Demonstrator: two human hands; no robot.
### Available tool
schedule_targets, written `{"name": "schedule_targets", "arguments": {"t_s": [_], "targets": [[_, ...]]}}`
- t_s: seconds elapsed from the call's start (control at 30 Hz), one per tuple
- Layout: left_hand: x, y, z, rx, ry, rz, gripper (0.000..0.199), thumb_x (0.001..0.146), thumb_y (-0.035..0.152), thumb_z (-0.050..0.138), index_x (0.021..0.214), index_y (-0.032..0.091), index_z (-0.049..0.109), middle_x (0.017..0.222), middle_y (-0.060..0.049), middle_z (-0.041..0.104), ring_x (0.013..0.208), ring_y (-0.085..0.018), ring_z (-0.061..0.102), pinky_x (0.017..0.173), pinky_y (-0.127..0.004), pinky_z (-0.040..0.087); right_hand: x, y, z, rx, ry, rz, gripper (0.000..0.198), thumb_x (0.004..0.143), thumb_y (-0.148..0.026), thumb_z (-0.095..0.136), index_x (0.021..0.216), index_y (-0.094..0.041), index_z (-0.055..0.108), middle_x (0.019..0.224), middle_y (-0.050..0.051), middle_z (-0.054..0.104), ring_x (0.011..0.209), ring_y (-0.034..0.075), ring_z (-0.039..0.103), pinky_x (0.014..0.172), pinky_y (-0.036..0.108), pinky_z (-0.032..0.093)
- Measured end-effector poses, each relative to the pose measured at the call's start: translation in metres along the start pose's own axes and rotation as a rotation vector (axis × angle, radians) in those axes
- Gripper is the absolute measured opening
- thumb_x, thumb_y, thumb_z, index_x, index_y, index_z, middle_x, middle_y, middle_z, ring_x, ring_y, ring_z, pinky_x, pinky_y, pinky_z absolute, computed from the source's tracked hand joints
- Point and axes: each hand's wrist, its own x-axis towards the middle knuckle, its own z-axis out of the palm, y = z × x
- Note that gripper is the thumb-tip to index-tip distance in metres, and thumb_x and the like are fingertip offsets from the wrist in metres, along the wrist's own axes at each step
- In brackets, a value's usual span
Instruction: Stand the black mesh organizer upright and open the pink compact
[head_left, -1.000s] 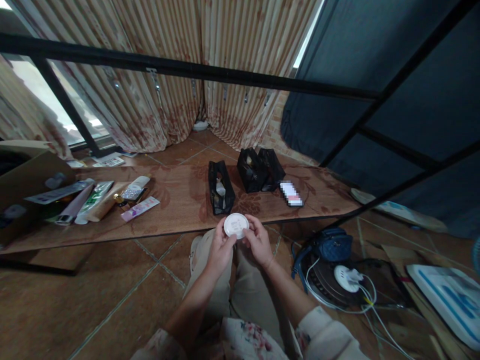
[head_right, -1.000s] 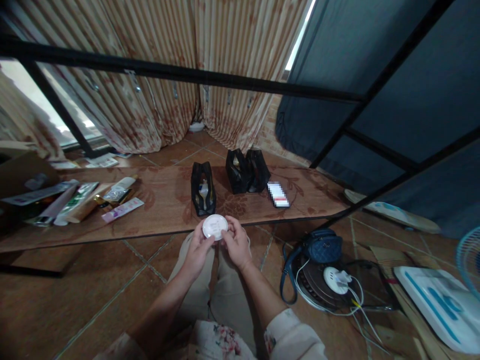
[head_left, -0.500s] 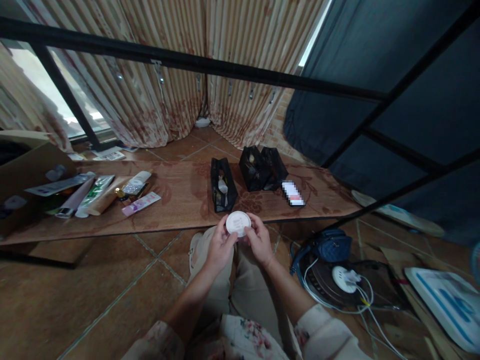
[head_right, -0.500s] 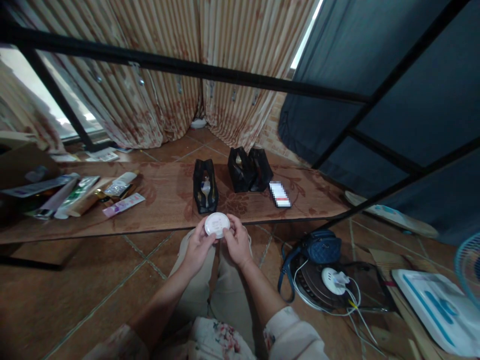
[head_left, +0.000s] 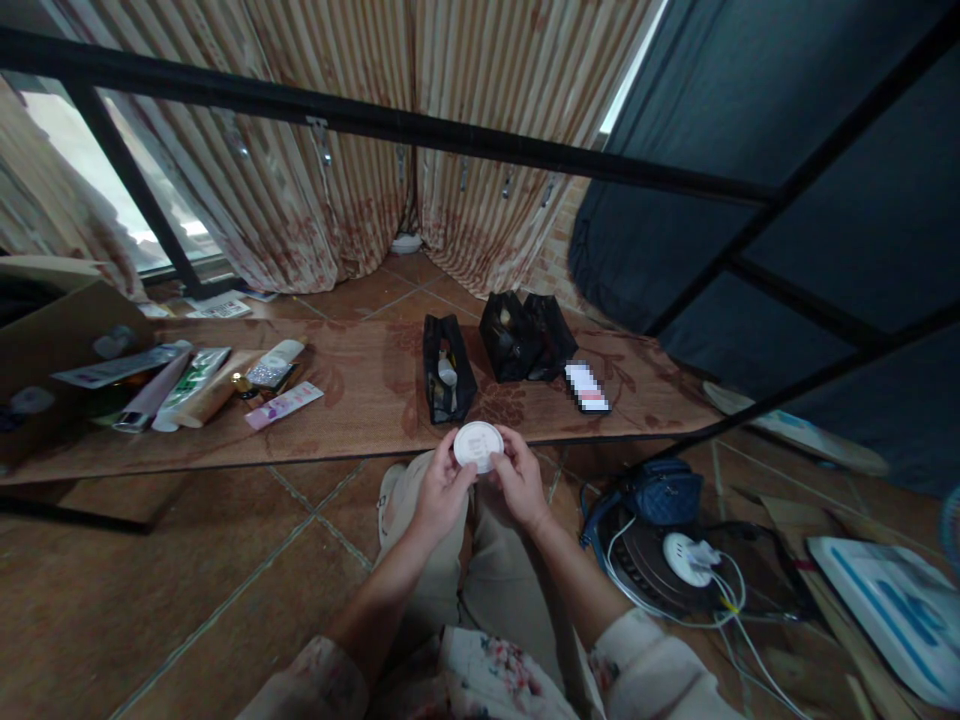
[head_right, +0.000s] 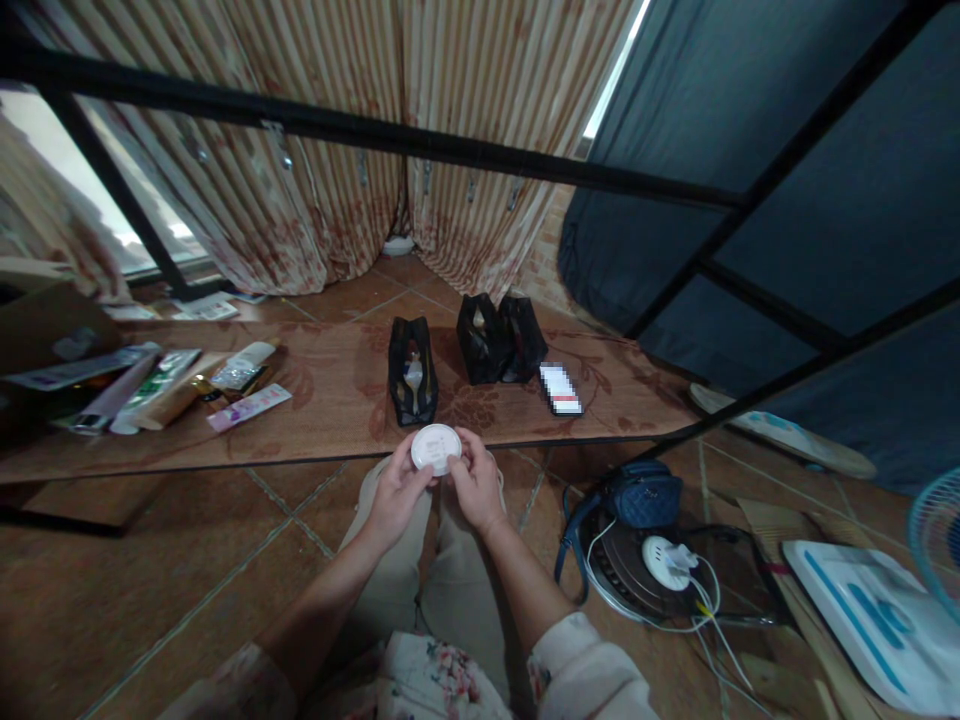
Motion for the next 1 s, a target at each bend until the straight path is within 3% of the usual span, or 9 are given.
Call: {"name": "schedule_targets", "arguments": {"t_s": [0.83,1.0], "targets": [[-0.0007,0.0008,-0.0006,0.01,-0.011,0.009,0.063,0.08,0.03,0.067,0.138,0.023,0.044,0.124,-0.009,0.063,0.105,-0.022,0.063,0.077,-0.03,0.056,0.0001,-0.0055,0.0017,0.119,-0.018,0.033,0.046,0.081,-0.031,0.058,0.126,-0.023,0.052,0.097,0.002,0.07,0.058,0.013,0.057,0.051,0.024,0.049],[-0.0003,0.0029,-0.0003,0.0,-0.006,-0.001,0.064,0.079,0.028,0.067,0.139,0.023,0.044,0.122,-0.009,0.065,0.105,-0.022,0.064,0.079,-0.03,0.056,0.0005,-0.0033,0.0028,0.152,-0.017,0.026,0.047,0.081,-0.031,0.06,0.127,-0.022,0.052,0.104,0.004,0.07,0.079,0.018,0.065,0.06,0.026,0.053]]}}
